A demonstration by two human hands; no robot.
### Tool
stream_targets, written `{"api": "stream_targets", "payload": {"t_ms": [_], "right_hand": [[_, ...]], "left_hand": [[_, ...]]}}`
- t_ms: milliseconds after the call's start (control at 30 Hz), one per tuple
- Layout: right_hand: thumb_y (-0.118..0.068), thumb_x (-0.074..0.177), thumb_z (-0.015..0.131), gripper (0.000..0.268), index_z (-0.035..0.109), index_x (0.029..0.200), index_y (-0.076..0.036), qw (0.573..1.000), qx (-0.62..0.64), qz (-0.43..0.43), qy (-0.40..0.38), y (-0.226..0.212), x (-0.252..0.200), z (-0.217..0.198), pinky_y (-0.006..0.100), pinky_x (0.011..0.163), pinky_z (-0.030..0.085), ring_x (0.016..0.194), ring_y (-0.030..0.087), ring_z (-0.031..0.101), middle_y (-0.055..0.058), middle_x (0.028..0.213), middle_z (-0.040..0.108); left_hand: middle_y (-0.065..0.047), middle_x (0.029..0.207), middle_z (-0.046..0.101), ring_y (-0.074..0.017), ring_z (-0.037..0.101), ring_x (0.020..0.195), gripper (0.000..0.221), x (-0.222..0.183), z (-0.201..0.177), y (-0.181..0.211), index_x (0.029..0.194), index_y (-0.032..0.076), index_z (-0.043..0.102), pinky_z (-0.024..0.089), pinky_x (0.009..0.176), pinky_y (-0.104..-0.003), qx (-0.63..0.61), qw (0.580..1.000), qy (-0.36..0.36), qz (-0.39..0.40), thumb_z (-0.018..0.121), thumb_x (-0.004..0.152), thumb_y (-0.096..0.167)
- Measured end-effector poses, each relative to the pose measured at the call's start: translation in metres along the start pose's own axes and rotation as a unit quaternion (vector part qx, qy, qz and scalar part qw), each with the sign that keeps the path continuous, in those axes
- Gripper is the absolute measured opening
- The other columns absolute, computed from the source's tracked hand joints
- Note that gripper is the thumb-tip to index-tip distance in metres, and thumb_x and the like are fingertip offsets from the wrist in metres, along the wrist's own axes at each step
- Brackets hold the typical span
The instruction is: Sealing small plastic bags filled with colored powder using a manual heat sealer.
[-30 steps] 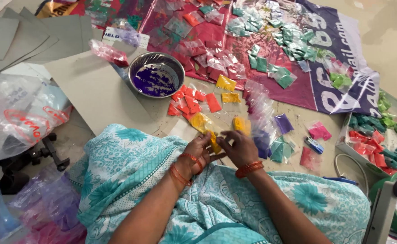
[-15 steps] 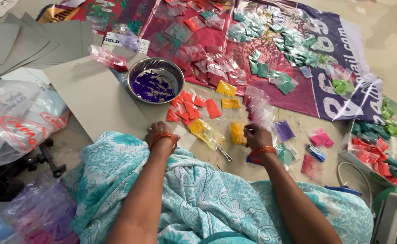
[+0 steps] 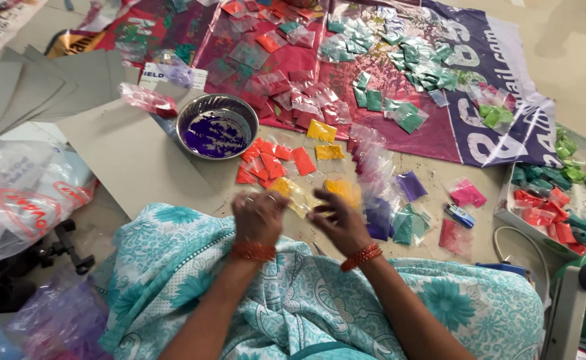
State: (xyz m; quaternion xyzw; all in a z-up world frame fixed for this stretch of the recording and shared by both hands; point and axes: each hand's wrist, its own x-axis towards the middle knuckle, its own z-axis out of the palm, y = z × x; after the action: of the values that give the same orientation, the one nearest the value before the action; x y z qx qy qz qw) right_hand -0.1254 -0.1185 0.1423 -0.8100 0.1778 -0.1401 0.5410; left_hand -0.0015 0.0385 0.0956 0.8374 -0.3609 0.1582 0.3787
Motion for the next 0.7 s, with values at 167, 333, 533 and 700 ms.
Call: {"api": "stream_targets", "payload": {"t_ms": [167, 333, 533, 700], "right_hand": [[-0.023, 0.091, 0.077, 0.023, 0.077, 0.101, -0.003, 0.988, 0.105, 0.069, -0.09, 0.054, -0.004, 0.005, 0.028, 0.079, 0.058, 0.082, 0.007, 0.07, 0.005, 0.09, 0.077], [-0.02, 0.084, 0.084, 0.02, 0.079, 0.086, -0.001, 0.993, -0.025, 0.109, -0.032, 0.023, -0.009, -0.004, 0.029, 0.068, 0.056, 0.072, 0.009, 0.069, 0.005, 0.077, 0.078], [-0.033, 0.08, 0.082, 0.024, 0.074, 0.078, -0.01, 0.936, -0.337, -0.089, 0.04, 0.018, -0.018, 0.009, 0.04, 0.058, 0.054, 0.066, 0.029, 0.071, 0.011, 0.071, 0.072], [-0.043, 0.085, 0.08, 0.031, 0.072, 0.083, -0.014, 0.9, -0.416, -0.128, 0.009, 0.012, -0.029, 0.015, 0.043, 0.06, 0.054, 0.069, 0.031, 0.07, 0.006, 0.085, 0.073]], "left_hand": [[0.002, 0.095, 0.074, -0.0227, 0.067, 0.101, 0.026, -0.018, -0.005, 0.022, 0.09, 0.018, 0.069, 0.033, 0.105, -0.058, -0.011, 0.995, -0.101, -0.013, 0.063, 0.097, 0.042], [-0.005, 0.107, 0.073, -0.0311, 0.064, 0.104, 0.029, -0.011, -0.022, 0.035, 0.108, 0.019, 0.071, 0.04, 0.098, -0.051, -0.099, 0.993, -0.054, 0.014, 0.067, 0.094, 0.044], [-0.008, 0.103, 0.072, -0.0317, 0.064, 0.102, 0.018, -0.005, -0.04, 0.047, 0.1, 0.012, 0.077, 0.051, 0.095, -0.044, -0.152, 0.978, -0.131, 0.061, 0.074, 0.087, 0.024], [-0.015, 0.091, 0.071, -0.0367, 0.07, 0.085, 0.01, -0.014, -0.016, 0.028, 0.085, 0.008, 0.075, 0.058, 0.077, -0.046, -0.02, 0.974, -0.223, 0.043, 0.074, 0.085, 0.018]]}}
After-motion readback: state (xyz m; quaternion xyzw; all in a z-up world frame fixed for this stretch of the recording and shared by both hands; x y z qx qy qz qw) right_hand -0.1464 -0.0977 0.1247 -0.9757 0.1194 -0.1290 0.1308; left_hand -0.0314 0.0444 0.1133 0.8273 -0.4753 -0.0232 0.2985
